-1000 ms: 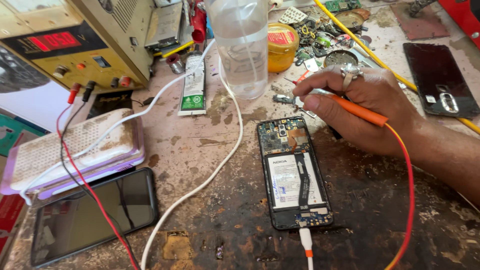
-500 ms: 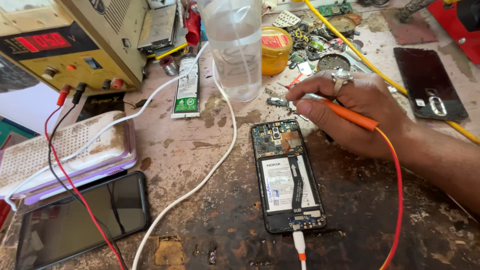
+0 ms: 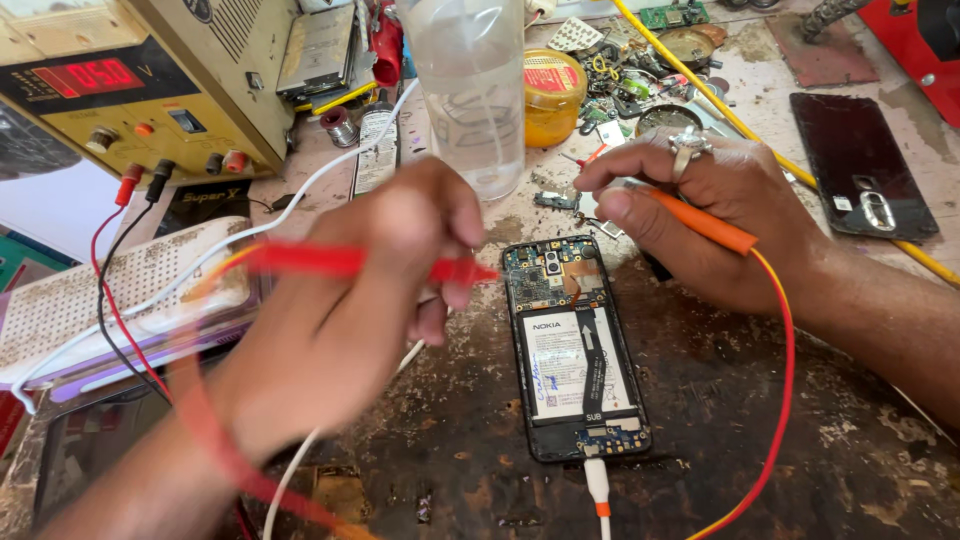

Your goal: The person probes the exposed circuit board of a disassembled Nokia phone with multimeter test leads, checking points on the board while the phone rests on the workbench. They then lift the phone, hold it in one hand, and use tweezers to work on small components on the board, turning the phone to reach different areas.

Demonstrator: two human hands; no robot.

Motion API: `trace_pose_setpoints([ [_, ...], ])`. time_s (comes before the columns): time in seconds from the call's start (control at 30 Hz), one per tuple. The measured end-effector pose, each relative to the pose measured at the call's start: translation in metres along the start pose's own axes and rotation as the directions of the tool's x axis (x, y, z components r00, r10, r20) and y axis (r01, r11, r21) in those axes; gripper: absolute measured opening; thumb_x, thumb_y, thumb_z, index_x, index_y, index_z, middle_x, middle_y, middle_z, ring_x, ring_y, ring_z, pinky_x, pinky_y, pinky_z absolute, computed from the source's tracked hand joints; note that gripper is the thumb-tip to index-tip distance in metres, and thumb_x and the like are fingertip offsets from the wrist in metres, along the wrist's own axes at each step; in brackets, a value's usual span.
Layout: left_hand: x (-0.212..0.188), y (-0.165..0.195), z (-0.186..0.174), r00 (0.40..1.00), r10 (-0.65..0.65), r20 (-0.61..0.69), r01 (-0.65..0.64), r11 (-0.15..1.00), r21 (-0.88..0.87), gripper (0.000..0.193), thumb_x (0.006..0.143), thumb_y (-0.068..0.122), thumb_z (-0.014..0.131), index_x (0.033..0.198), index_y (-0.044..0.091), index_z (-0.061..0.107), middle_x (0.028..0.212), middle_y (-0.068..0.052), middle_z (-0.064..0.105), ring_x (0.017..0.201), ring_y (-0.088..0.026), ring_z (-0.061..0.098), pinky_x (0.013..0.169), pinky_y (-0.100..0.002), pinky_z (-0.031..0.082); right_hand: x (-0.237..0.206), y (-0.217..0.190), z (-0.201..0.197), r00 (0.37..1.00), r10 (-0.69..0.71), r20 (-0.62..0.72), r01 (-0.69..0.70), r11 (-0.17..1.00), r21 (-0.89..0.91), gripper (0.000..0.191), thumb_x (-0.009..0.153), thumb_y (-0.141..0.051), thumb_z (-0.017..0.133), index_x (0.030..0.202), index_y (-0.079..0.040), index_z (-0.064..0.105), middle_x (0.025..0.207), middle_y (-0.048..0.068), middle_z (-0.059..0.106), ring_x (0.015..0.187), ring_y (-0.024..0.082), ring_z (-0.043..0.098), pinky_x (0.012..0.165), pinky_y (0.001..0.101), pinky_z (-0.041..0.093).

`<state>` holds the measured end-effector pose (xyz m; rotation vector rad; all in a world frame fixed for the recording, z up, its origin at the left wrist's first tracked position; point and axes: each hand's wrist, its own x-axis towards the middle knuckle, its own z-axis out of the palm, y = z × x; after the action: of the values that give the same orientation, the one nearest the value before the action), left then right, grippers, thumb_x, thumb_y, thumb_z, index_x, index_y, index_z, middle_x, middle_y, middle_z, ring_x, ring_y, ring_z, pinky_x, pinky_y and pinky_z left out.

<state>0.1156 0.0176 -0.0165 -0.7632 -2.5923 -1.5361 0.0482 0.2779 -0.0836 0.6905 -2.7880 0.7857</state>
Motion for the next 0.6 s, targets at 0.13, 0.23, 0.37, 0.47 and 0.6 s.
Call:
trace_pose_setpoints([
  [0.13, 0.027, -0.08, -0.001, 0.964, -0.189, 0.185, 0.22, 0.962, -0.159, 0.05, 0.105, 0.047, 0.039, 0.097, 0.004, 0.064, 0.074, -0.007, 0.069, 0.059, -0.014, 0.071, 0.052, -0.028, 0.058, -0.001, 0.006, 0.0, 0.999, -0.048, 0.008, 0.048, 0.998, 0.042, 0.026, 0.101, -0.031, 0.061, 0.121, -0.02, 0.074, 0.08, 0.0, 0.074, 0.053, 0.008, 0.064, 0.051, 0.0269, 0.051],
  [0.23, 0.043, -0.11, 0.001, 0.963, -0.142, 0.23, 0.188, 0.962, -0.196, 0.036, 0.1, 0.036, 0.056, 0.096, 0.002, 0.063, 0.079, -0.006, 0.071, 0.068, -0.012, 0.073, 0.06, -0.028, 0.063, -0.001, 0.008, 0.003, 0.989, -0.145, -0.007, 0.145, 0.984, 0.107, 0.022, 0.101, -0.025, 0.063, 0.115, -0.014, 0.076, 0.099, 0.0, 0.083, 0.062, 0.007, 0.069, 0.055, 0.0245, 0.053],
  [0.37, 0.042, -0.103, -0.004, 0.951, -0.112, 0.289, 0.175, 0.963, -0.204, 0.024, 0.092, 0.021, 0.073, 0.102, 0.001, 0.067, 0.087, -0.004, 0.073, 0.077, -0.01, 0.071, 0.067, -0.027, 0.061, -0.002, 0.007, 0.006, 0.989, -0.137, -0.048, 0.145, 0.934, 0.326, 0.026, 0.093, -0.012, 0.07, 0.118, -0.007, 0.07, 0.1, 0.003, 0.077, 0.087, 0.008, 0.071, 0.071, 0.0222, 0.058],
  [0.47, 0.037, -0.098, -0.008, 0.957, -0.091, 0.275, 0.179, 0.932, -0.315, 0.025, 0.089, 0.014, 0.077, 0.107, -0.001, 0.069, 0.094, -0.004, 0.076, 0.086, -0.01, 0.074, 0.076, -0.027, 0.064, -0.001, 0.006, 0.007, 0.983, -0.173, -0.06, 0.182, 0.898, 0.401, 0.025, 0.091, -0.006, 0.071, 0.115, -0.002, 0.068, 0.106, 0.003, 0.077, 0.098, 0.008, 0.075, 0.082, 0.0209, 0.062],
  [0.6, 0.037, -0.113, -0.005, 0.969, -0.161, 0.186, 0.209, 0.938, -0.278, 0.022, 0.094, 0.018, 0.07, 0.111, 0.005, 0.072, 0.092, -0.003, 0.077, 0.082, -0.01, 0.074, 0.076, -0.028, 0.066, -0.003, 0.006, 0.005, 0.99, -0.12, -0.073, 0.138, 0.929, 0.342, 0.018, 0.09, -0.004, 0.073, 0.108, -0.001, 0.071, 0.102, 0.005, 0.078, 0.096, 0.01, 0.076, 0.081, 0.0216, 0.062],
])
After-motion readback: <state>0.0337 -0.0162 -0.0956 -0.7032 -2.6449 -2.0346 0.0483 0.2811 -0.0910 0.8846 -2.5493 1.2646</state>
